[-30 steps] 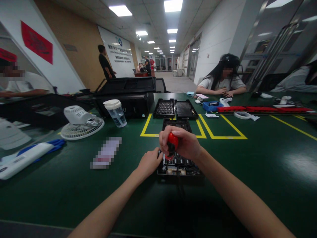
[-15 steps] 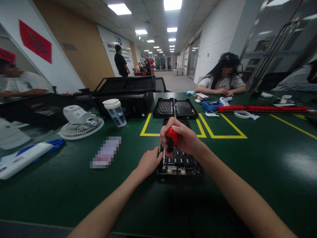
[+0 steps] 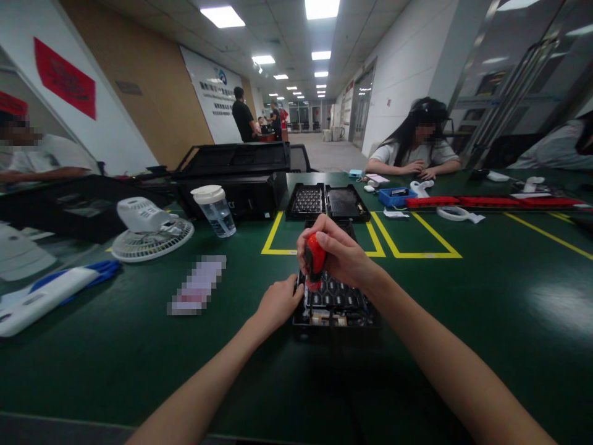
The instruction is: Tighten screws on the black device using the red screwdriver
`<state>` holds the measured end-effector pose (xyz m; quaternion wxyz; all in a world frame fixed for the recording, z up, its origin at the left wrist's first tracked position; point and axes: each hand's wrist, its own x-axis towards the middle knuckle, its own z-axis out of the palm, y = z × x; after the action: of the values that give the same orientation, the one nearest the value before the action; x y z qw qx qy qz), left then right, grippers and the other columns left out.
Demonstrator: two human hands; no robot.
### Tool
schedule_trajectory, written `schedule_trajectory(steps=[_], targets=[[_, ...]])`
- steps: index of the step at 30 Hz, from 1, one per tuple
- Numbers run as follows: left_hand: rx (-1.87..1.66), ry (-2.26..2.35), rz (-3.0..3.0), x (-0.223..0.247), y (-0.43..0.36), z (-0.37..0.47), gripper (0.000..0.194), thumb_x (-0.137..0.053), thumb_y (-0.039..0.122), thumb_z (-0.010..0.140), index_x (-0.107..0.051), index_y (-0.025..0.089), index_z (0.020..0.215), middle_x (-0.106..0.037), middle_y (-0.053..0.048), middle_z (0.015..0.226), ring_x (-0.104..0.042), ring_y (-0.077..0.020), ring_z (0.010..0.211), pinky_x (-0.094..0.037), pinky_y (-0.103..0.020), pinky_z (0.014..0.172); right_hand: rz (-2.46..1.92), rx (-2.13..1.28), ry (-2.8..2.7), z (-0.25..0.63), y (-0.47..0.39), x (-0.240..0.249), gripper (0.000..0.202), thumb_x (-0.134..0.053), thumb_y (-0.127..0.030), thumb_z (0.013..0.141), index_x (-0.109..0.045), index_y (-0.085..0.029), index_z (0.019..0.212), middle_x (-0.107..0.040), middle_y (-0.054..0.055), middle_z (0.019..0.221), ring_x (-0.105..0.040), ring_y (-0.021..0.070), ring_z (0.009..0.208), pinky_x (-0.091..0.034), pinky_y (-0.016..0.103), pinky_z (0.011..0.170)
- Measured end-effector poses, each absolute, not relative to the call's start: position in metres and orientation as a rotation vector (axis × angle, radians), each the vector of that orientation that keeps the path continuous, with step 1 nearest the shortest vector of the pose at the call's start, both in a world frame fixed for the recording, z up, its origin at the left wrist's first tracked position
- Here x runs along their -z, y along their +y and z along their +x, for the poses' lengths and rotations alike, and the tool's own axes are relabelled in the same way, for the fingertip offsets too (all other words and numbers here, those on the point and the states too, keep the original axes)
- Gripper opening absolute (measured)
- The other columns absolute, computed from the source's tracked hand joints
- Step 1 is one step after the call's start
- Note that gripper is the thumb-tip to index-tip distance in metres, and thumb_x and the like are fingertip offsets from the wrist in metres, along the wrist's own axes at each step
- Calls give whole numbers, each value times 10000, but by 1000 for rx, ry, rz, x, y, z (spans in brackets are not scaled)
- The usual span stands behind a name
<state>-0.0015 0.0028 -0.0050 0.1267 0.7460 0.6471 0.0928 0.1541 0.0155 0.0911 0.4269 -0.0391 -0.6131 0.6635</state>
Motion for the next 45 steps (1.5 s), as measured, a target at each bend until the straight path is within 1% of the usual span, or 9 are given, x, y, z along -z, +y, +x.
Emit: schedule_trajectory(steps=[7, 12, 16, 21, 27, 33, 39, 45], targets=[[-261, 1881, 2159, 3, 3, -1, 275, -320, 347, 872, -527, 189, 961, -666, -84, 928, -629, -202, 850, -412, -268, 725, -97, -1591, -1525, 153, 19, -89, 107, -474, -288, 864, -407, -205, 863, -563, 6, 856, -580, 113, 668, -498, 261, 572], [-277, 1874, 2187, 6, 4, -2, 276, -308, 354, 872, -521, 198, 950, -667, -78, 910, -629, -215, 845, -409, -273, 700, -97, -1477, -1560, 152, 22, -89, 90, -489, -255, 861, -427, -193, 845, -557, 0, 793, -578, 113, 630, -496, 254, 536], [-261, 1876, 2177, 6, 4, -2, 286, -304, 367, 873, -519, 199, 958, -668, -78, 902, -629, -213, 832, -405, -271, 685, -146, -1394, -1588, 152, 21, -91, 108, -501, -259, 856, -426, -190, 821, -564, -3, 769, -578, 101, 593, -498, 248, 527], [-263, 1880, 2156, 4, 3, -1, 286, -310, 367, 876, -524, 197, 958, -667, -80, 912, -625, -204, 834, -403, -263, 689, -220, -1282, -1609, 152, 18, -95, 162, -526, -281, 837, -402, -195, 780, -552, -19, 698, -576, 92, 582, -486, 213, 498], [-280, 1871, 2167, 5, 3, -1, 285, -305, 359, 878, -525, 193, 952, -666, -75, 895, -622, -198, 805, -397, -256, 672, -257, -1196, -1627, 154, 16, -95, 173, -532, -261, 836, -395, -194, 754, -530, -32, 674, -532, 64, 492, -454, 200, 454], [-287, 1874, 2146, 5, 3, -1, 297, -302, 370, 883, -525, 191, 963, -666, -76, 897, -623, -183, 791, -392, -241, 658, -330, -1124, -1635, 153, 14, -96, 193, -542, -284, 823, -395, -187, 745, -505, -35, 695, -517, 48, 505, -437, 182, 468], [-290, 1869, 2157, 5, 3, -1, 276, -309, 357, 877, -526, 198, 938, -667, -69, 873, -624, -180, 780, -390, -238, 647, -473, -942, -1666, 153, 12, -96, 201, -543, -290, 818, -407, -180, 720, -461, -32, 699, -497, 54, 542, -402, 174, 454], [-304, 1854, 2163, 7, 3, -2, 286, -301, 361, 876, -527, 198, 938, -665, -71, 878, -623, -185, 778, -398, -244, 644, -542, -758, -1697, 152, 9, -98, 215, -541, -265, 815, -386, -185, 689, -406, -44, 658, -430, 51, 537, -376, 183, 466]])
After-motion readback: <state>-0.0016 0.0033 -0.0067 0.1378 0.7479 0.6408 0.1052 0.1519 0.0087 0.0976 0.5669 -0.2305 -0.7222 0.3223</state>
